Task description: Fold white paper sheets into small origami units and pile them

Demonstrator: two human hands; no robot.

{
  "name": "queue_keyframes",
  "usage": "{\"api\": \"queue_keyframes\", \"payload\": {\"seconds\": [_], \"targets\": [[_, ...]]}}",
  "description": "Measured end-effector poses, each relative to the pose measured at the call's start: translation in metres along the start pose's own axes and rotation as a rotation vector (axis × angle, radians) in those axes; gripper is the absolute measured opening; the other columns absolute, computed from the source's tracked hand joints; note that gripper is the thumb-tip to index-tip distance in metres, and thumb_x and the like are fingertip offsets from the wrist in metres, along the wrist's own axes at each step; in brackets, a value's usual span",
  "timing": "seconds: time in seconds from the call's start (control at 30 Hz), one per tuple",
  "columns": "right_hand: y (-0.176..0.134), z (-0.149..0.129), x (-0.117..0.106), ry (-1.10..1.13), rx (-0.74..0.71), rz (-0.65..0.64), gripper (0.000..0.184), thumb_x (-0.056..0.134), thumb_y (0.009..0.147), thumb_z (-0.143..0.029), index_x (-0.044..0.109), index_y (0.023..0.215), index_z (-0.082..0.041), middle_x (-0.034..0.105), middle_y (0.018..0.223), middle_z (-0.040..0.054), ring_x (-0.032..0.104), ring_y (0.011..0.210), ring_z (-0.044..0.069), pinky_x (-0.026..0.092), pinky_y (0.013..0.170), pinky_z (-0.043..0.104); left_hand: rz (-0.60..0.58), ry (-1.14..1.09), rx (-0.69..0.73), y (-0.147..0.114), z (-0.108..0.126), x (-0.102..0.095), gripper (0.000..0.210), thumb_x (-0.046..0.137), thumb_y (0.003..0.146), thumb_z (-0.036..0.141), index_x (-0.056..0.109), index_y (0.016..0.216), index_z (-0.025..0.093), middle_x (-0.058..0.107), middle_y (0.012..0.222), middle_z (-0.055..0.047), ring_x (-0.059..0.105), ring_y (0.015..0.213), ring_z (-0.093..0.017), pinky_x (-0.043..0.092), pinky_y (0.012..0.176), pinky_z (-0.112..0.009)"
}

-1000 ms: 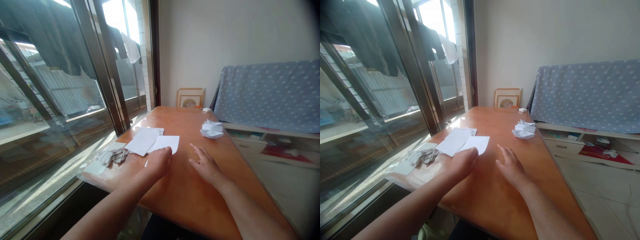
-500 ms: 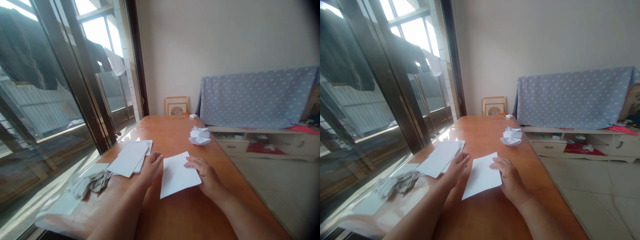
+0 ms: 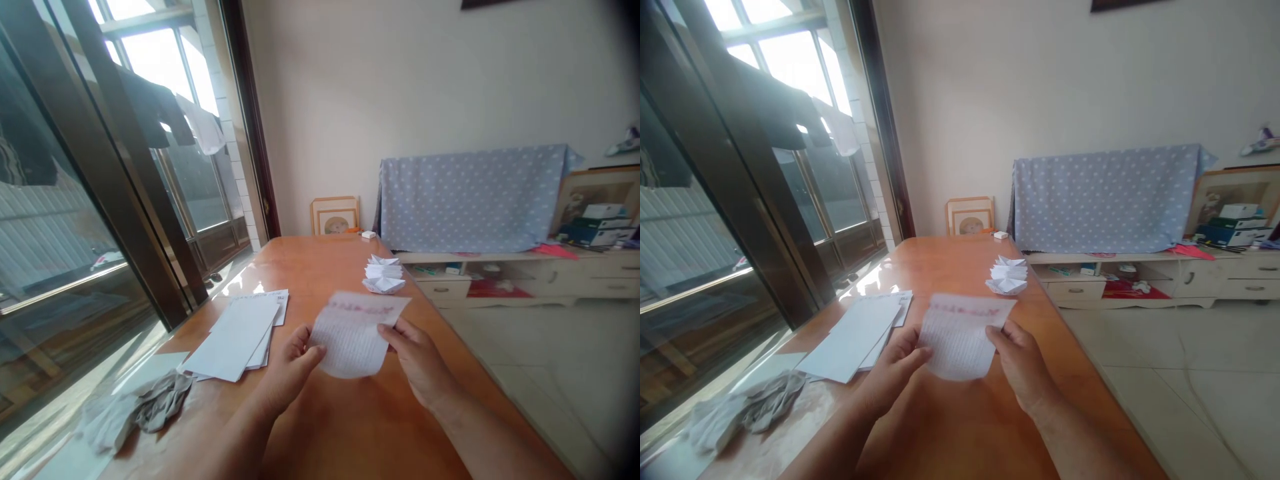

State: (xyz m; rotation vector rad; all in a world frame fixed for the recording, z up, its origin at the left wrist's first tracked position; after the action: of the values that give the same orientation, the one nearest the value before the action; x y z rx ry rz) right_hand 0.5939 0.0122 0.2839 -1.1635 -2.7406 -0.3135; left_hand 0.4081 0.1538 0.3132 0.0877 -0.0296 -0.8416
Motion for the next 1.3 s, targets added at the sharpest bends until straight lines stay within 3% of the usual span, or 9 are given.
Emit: {"api": "queue_keyframes", "payload": {"seconds": [0.2, 0.33, 0.43, 0.57, 0.63, 0.73, 0.8, 1.0, 1.3], "targets": [[-0.008, -0.006, 0.008, 0.124, 0.095, -0.112, 0.033, 0.074, 0.080, -0.043, 0.072, 0.104, -0.021, 0.077, 0.100, 0.0076, 0.070, 0.090, 0.028, 0.055, 0.081, 0.040, -0.058, -0.174, -0.124, 0.004, -0.012, -0.002, 0.024, 0.067, 0.086, 0.044, 0.066, 0.088, 0.021, 0.067, 0.078, -0.003, 0.060, 0.066, -0.016, 0.046, 0.062, -0.027], [-0.010, -0.008, 0.010, 0.108, 0.087, -0.157, 0.030, 0.070, 0.084, -0.042, 0.070, 0.102, -0.019, 0.076, 0.100, 0.0077, 0.071, 0.089, 0.026, 0.055, 0.081, 0.038, -0.092, -0.260, -0.142, 0.008, -0.023, -0.002, 0.020, 0.069, 0.084, 0.037, 0.064, 0.089, 0.019, 0.070, 0.084, -0.005, 0.064, 0.070, -0.018, 0.049, 0.065, -0.029], [-0.006, -0.006, 0.007, 0.051, 0.047, -0.123, 0.038, 0.066, 0.087, -0.044, 0.066, 0.116, -0.020, 0.075, 0.103, 0.0081, 0.071, 0.092, 0.026, 0.055, 0.084, 0.039, -0.077, -0.309, -0.157, 0.009, -0.028, 0.000, 0.018, 0.070, 0.082, 0.032, 0.062, 0.088, 0.018, 0.071, 0.087, -0.006, 0.067, 0.076, -0.020, 0.051, 0.070, -0.031], [0.002, 0.002, -0.005, -0.249, -0.105, 0.030, 0.054, 0.057, 0.092, -0.037, 0.048, 0.143, -0.025, 0.074, 0.106, 0.0066, 0.070, 0.093, 0.024, 0.056, 0.084, 0.040, -0.032, -0.353, -0.204, 0.010, -0.031, 0.000, 0.022, 0.074, 0.077, 0.029, 0.061, 0.090, 0.017, 0.071, 0.085, -0.005, 0.067, 0.074, -0.020, 0.053, 0.070, -0.033], [0.002, 0.003, -0.007, -0.456, -0.270, 0.049, 0.057, 0.052, 0.092, -0.027, 0.042, 0.148, -0.029, 0.068, 0.122, 0.0069, 0.067, 0.106, 0.024, 0.053, 0.093, 0.041, -0.001, -0.361, -0.220, 0.010, -0.031, -0.001, 0.024, 0.076, 0.074, 0.028, 0.060, 0.090, 0.017, 0.070, 0.082, -0.004, 0.066, 0.070, -0.018, 0.053, 0.067, -0.031], [-0.002, 0.003, -0.006, -0.772, -0.514, -0.019, 0.067, 0.045, 0.089, -0.014, 0.038, 0.152, -0.036, 0.049, 0.149, 0.0037, 0.048, 0.135, 0.022, 0.042, 0.111, 0.042, 0.053, -0.352, -0.240, 0.011, -0.030, -0.005, 0.025, 0.076, 0.073, 0.028, 0.058, 0.088, 0.018, 0.068, 0.076, -0.002, 0.063, 0.061, -0.015, 0.050, 0.059, -0.027], [-0.006, 0.004, -0.003, -0.955, -0.588, -0.118, 0.072, 0.043, 0.088, -0.010, 0.035, 0.153, -0.039, 0.037, 0.158, 0.0005, 0.036, 0.144, 0.021, 0.035, 0.117, 0.042, 0.094, -0.343, -0.258, 0.012, -0.030, -0.008, 0.026, 0.076, 0.072, 0.027, 0.058, 0.087, 0.019, 0.067, 0.073, -0.001, 0.060, 0.056, -0.014, 0.047, 0.055, -0.025], [-0.010, 0.006, -0.001, -1.208, -0.529, -0.264, 0.082, 0.050, 0.084, -0.011, 0.025, 0.157, -0.039, 0.018, 0.166, -0.0018, 0.014, 0.153, 0.024, 0.026, 0.120, 0.048, 0.139, -0.340, -0.278, 0.017, -0.036, -0.017, 0.030, 0.075, 0.069, 0.023, 0.057, 0.093, 0.020, 0.067, 0.075, -0.003, 0.063, 0.057, -0.016, 0.048, 0.053, -0.026], [-0.020, 0.001, 0.011, -1.342, -0.574, -0.301, 0.074, 0.049, 0.084, -0.008, 0.039, 0.153, -0.033, 0.035, 0.160, 0.0014, 0.020, 0.151, 0.026, 0.029, 0.117, 0.050, 0.143, -0.158, -0.236, 0.022, -0.040, -0.022, 0.022, 0.068, 0.073, 0.026, 0.056, 0.090, 0.018, 0.068, 0.072, -0.005, 0.063, 0.058, -0.018, 0.049, 0.054, -0.028]]}}
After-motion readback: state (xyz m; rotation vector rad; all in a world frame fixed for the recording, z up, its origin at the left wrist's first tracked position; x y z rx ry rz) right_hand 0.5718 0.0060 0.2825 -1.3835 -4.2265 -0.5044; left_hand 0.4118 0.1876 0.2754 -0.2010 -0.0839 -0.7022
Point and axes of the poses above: each hand's wrist, its own y-axis towards the middle knuckle, its own x-axis out of the palm, z = x × y, the point moved 3 cm from there along y, towards the middle knuckle
